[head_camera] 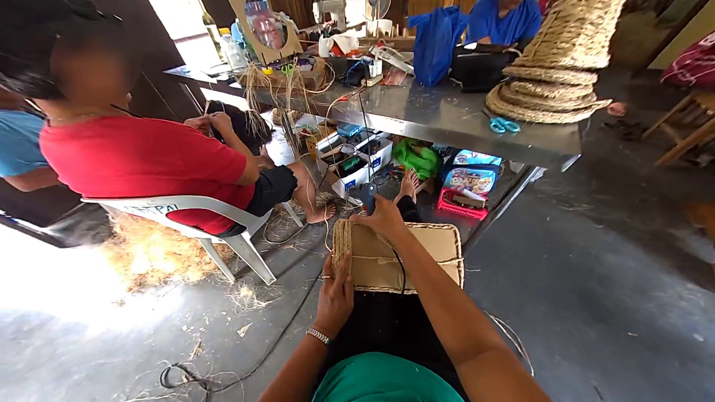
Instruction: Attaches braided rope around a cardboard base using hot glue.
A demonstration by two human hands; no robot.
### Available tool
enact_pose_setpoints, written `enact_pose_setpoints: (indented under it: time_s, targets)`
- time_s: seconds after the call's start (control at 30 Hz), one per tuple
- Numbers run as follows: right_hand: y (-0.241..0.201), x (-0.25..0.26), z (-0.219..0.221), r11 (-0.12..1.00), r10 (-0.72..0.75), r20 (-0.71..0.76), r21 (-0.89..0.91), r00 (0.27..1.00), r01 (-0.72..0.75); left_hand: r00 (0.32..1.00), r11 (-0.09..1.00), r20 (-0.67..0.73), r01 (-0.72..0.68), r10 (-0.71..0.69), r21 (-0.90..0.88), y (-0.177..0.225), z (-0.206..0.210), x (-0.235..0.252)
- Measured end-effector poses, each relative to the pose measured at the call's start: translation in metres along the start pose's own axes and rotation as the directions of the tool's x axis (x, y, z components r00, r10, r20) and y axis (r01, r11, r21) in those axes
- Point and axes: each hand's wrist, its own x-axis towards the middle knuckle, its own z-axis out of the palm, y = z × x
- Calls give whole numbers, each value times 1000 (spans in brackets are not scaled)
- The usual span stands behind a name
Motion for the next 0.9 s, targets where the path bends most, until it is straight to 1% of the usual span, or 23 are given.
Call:
enact_pose_setpoints:
  time_s: [0.23, 0.37, 0.47, 0.57, 0.73, 0.83, 0.9]
  targets:
    - [8, -1, 6, 999, -32, -15, -8, 999, 32, 999, 999, -14, 35, -36, -10, 2, 3, -5]
    - [14, -2, 12, 996, -93, -46, -3, 995, 93, 998, 998, 19, 56, -56, -18, 1, 1, -9]
    - [8, 2, 9, 998, -56, -11, -33, 998, 55, 996, 998, 51, 67, -67, 8, 1, -2, -5]
    - [5, -3, 7, 998, -53, -17, -24, 998, 52, 993, 995, 73, 88, -90, 38, 2, -5, -3]
    - [10, 8, 8, 999, -32, -14, -16, 999, 31, 983, 988, 132, 116, -128, 99, 0, -6, -2]
    - [8, 8, 8, 999, -33, -14, -23, 999, 32, 982, 982, 129, 118, -138, 151, 2, -7, -2]
    - [6, 8, 7, 999, -32, 0, -29, 999, 32, 983, 983, 125, 113, -132, 143, 2, -7, -3]
